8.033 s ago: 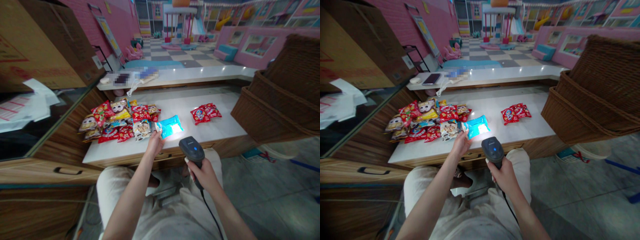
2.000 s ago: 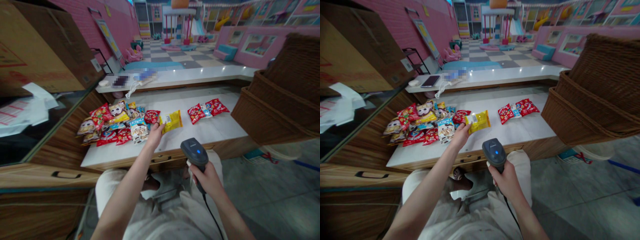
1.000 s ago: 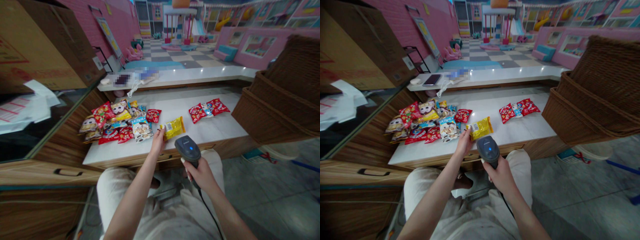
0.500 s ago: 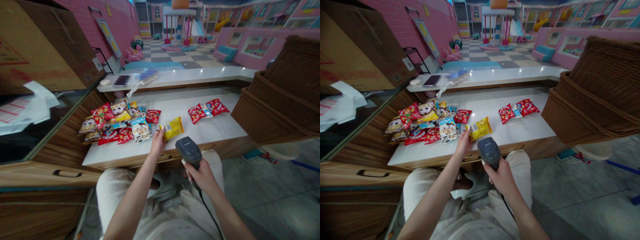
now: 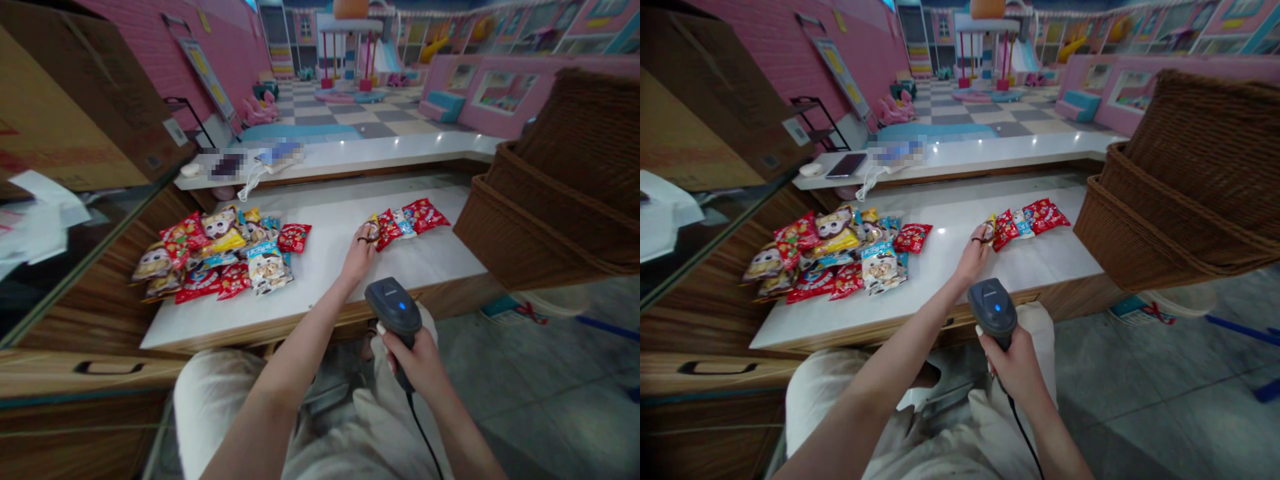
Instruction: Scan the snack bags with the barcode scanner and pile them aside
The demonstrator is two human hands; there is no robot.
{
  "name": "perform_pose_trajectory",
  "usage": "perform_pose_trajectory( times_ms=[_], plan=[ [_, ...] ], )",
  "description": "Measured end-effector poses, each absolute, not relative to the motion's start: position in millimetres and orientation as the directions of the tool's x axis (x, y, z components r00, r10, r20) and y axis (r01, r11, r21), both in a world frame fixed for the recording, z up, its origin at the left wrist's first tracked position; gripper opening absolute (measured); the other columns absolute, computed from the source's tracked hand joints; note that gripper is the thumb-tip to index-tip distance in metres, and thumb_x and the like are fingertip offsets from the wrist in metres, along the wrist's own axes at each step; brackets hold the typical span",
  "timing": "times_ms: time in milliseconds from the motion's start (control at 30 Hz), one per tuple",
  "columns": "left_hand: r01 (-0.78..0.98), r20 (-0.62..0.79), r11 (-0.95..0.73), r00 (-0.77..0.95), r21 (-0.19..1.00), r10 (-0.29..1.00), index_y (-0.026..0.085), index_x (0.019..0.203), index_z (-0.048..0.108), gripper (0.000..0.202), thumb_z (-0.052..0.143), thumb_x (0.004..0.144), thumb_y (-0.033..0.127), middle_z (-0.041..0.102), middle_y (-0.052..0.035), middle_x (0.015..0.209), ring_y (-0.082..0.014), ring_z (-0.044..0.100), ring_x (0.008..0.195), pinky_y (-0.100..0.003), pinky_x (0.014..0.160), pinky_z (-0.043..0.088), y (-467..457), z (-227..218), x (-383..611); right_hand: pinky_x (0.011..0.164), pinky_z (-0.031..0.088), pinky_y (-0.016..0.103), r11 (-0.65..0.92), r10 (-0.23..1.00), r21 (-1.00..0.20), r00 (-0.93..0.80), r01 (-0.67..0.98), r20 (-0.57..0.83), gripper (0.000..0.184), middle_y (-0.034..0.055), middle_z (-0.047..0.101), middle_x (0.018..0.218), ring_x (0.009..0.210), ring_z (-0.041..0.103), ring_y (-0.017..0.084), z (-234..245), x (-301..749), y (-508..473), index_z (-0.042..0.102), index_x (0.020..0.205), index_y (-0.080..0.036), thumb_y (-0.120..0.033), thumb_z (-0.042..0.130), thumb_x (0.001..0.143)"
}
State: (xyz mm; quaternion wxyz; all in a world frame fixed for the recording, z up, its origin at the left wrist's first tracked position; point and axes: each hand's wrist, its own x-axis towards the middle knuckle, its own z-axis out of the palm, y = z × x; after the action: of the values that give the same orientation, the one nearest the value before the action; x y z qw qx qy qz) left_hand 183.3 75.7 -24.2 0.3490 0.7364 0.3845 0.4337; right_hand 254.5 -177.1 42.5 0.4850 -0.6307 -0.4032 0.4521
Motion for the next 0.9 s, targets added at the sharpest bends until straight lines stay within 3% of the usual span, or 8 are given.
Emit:
perform_pose_trajectory(
  times_ms=[100, 200, 333, 500, 600, 733, 900],
  plan=[
    [0.367, 0.360, -0.503, 0.394, 0.782, 0.846, 0.014, 0.170, 0.046, 0.071, 0.061, 0.100, 0.018, 0.040, -0.0211, 0.182, -0.0335, 0.029, 0.175, -0.056, 0.145, 0.021, 86, -31, 212, 0.041, 0.044, 0.027, -0.226, 0.935, -0.972, 0.294, 0.065, -0.198, 0.035, -0.0018, 0.057, 0.042, 0.035, 0.052, 0.016, 41, 260, -176, 0.063, 0.062, -0.025, -0.054, 0.079, 0.075],
    [0.454, 0.340, -0.493, 0.379, 0.742, 0.861, 0.008, 0.170, 0.044, 0.073, 0.059, 0.099, 0.016, 0.034, -0.0256, 0.184, -0.0353, 0.022, 0.177, -0.058, 0.145, 0.019, 97, -31, 229, 0.041, 0.043, 0.026, -0.239, 0.928, -0.969, 0.309, 0.065, -0.208, 0.036, -0.0005, 0.058, 0.042, 0.035, 0.053, 0.015, 41, 264, -175, 0.061, 0.060, -0.025, -0.054, 0.078, 0.074],
    [0.501, 0.309, -0.495, 0.410, 0.710, 0.858, 0.001, 0.170, 0.042, 0.077, 0.063, 0.098, 0.019, 0.033, -0.0309, 0.182, -0.0390, 0.025, 0.175, -0.056, 0.144, 0.021, 106, -20, 229, 0.041, 0.043, 0.026, -0.237, 0.927, -0.969, 0.313, 0.068, -0.205, 0.036, -0.0012, 0.057, 0.042, 0.036, 0.052, 0.015, 39, 265, -173, 0.060, 0.060, -0.025, -0.053, 0.079, 0.073],
    [0.611, 0.326, -0.511, 0.396, 0.604, 0.859, 0.007, 0.171, 0.044, 0.072, 0.050, 0.100, 0.013, 0.034, -0.0249, 0.184, -0.0340, 0.032, 0.174, -0.052, 0.143, 0.025, 97, 1, 180, 0.042, 0.044, 0.027, -0.219, 0.941, -0.973, 0.279, 0.071, -0.191, 0.034, -0.0017, 0.057, 0.044, 0.037, 0.053, 0.016, 36, 262, -172, 0.065, 0.064, -0.024, -0.052, 0.080, 0.076],
    [0.802, 0.255, -0.434, 0.356, 0.410, 0.899, 0.008, 0.172, 0.045, 0.073, 0.040, 0.099, 0.004, 0.035, -0.0227, 0.184, -0.0336, 0.033, 0.173, -0.053, 0.142, 0.024, 91, 17, 130, 0.042, 0.045, 0.028, -0.198, 0.951, -0.976, 0.258, 0.085, -0.171, 0.035, -0.0011, 0.059, 0.046, 0.038, 0.054, 0.016, 35, 258, -173, 0.065, 0.064, -0.024, -0.052, 0.080, 0.078],
    [0.951, 0.131, -0.253, 0.232, 0.176, 0.964, -0.003, 0.169, 0.044, 0.066, 0.037, 0.103, 0.006, 0.037, -0.0323, 0.180, -0.0415, 0.032, 0.172, -0.057, 0.140, 0.022, 91, 35, 69, 0.041, 0.044, 0.027, -0.205, 0.957, -0.975, 0.230, 0.091, -0.180, 0.037, -0.0014, 0.056, 0.043, 0.037, 0.054, 0.016, 37, 251, -172, 0.061, 0.060, -0.026, -0.052, 0.079, 0.079],
    [0.983, 0.035, -0.094, 0.089, 0.159, 0.995, -0.011, 0.163, 0.045, 0.061, 0.037, 0.105, 0.006, 0.043, -0.0423, 0.171, -0.0461, 0.042, 0.164, -0.060, 0.131, 0.033, 93, 44, 44, 0.042, 0.044, 0.026, -0.186, 0.967, -0.976, 0.196, 0.110, -0.162, 0.034, -0.0022, 0.056, 0.042, 0.037, 0.053, 0.016, 45, 241, -171, 0.060, 0.061, -0.026, -0.051, 0.076, 0.078]
  ],
)
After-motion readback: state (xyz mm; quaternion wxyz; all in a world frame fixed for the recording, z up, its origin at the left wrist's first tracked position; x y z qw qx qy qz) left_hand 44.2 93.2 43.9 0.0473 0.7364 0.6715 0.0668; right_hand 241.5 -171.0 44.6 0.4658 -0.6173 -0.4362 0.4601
